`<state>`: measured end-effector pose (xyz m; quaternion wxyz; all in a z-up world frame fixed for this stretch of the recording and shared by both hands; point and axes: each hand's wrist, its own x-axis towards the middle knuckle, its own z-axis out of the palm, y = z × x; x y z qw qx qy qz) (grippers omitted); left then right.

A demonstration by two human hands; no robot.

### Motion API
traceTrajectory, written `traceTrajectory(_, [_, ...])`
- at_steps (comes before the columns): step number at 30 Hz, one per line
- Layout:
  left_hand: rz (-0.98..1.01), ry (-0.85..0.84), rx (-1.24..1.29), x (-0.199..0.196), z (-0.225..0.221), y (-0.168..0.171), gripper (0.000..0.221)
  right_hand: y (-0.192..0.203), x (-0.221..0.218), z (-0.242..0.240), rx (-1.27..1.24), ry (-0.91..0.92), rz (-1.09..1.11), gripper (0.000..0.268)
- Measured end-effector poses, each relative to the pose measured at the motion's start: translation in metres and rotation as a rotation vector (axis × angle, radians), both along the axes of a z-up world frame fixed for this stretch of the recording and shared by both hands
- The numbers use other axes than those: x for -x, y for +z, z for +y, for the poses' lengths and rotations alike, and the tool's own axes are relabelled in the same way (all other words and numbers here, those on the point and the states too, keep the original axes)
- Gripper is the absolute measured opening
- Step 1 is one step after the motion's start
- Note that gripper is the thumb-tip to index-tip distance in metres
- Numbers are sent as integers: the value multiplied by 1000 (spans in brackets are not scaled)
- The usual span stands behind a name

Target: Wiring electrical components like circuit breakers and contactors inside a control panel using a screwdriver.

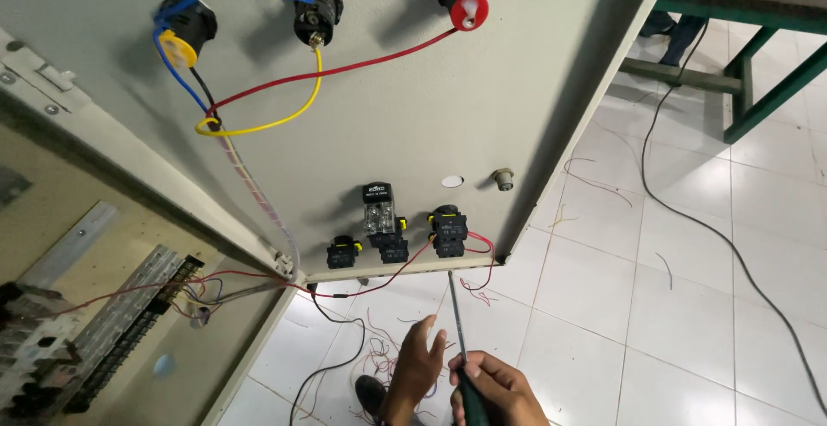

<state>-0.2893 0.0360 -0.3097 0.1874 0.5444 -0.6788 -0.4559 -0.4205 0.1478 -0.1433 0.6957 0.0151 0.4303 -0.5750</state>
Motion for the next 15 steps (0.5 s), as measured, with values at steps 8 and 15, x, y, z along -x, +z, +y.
traceTrajectory(8, [702, 243, -202, 53, -25, 161, 41, -22, 26, 24, -4, 41, 238, 32])
traceTrajectory(15, [812, 394, -199, 74, -46, 147, 20, -16, 20, 17, 29, -33, -11, 43])
